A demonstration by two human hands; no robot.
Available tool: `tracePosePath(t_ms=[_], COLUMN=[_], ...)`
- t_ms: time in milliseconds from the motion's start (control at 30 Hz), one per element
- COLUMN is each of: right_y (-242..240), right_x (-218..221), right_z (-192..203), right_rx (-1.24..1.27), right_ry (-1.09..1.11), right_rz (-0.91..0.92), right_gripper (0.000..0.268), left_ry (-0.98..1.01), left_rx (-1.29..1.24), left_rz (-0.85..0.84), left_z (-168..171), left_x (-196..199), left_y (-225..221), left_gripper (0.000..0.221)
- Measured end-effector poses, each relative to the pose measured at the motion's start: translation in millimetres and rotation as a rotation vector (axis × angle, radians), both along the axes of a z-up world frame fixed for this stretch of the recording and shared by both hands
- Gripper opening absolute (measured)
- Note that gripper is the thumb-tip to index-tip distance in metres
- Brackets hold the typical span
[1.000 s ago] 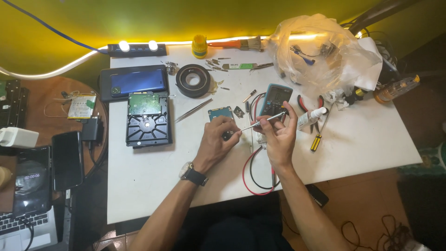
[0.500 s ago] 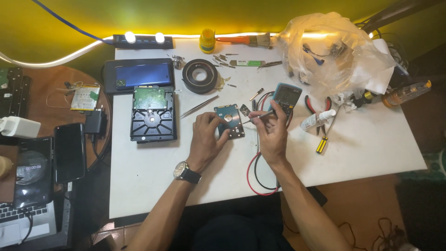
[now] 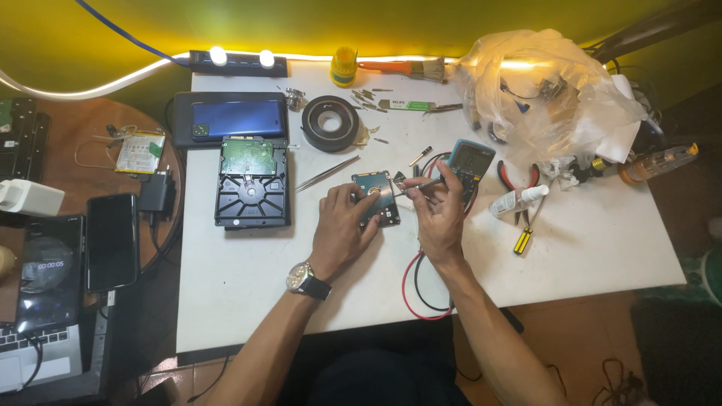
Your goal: A person uses a precision screwdriver to remove screws from a hard drive's printed circuit board (PCB) at an electronics repair station.
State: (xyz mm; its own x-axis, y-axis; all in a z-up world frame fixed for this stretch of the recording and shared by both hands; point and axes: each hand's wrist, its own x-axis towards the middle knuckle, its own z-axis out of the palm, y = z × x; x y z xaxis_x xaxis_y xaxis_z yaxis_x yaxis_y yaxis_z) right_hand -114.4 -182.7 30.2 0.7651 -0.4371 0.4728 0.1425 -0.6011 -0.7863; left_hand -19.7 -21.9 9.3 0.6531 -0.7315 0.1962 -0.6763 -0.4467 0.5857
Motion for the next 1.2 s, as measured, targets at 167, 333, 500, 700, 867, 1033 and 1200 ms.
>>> tracePosePath(t_ms=[167, 333, 500, 700, 867, 1033, 1200], right_y=[0, 2, 2, 6, 5, 5, 6], right_x=[16, 25, 26, 28, 29, 29, 29], right_z=[-1, -4, -3, -4, -5, -4, -5], right_rx=[0.037, 0.164, 0.336, 0.414, 0.416, 0.411, 0.396], right_ry=[-0.009, -0.012, 0.023, 0.056, 0.046, 0.055, 0.061], right_rz=[0.014, -0.004, -0.033, -0.055, -0.061, -0.054, -0.052], right_gripper=[0.062, 0.064, 0.067, 0.068, 0.069, 0.07, 0.069], left_ry=[-0.022, -0.07, -0.052, -0.044, -0.026, -0.025, -0.027], left_rx=[0.016, 0.039, 0.049, 0.048, 0.044, 0.043, 0.031], left_rz=[-0.008, -0.005, -0.007, -0.003, -0.003, 0.004, 0.007], left_z=[1, -4, -7, -7, -4, -4, -4], left_x=[0, -1, -2, -1, -2, -2, -2], left_y=[0, -2, -2, -2, -2, -2, -2], left_gripper=[0.038, 0.042, 0.041, 0.042, 0.042, 0.041, 0.041])
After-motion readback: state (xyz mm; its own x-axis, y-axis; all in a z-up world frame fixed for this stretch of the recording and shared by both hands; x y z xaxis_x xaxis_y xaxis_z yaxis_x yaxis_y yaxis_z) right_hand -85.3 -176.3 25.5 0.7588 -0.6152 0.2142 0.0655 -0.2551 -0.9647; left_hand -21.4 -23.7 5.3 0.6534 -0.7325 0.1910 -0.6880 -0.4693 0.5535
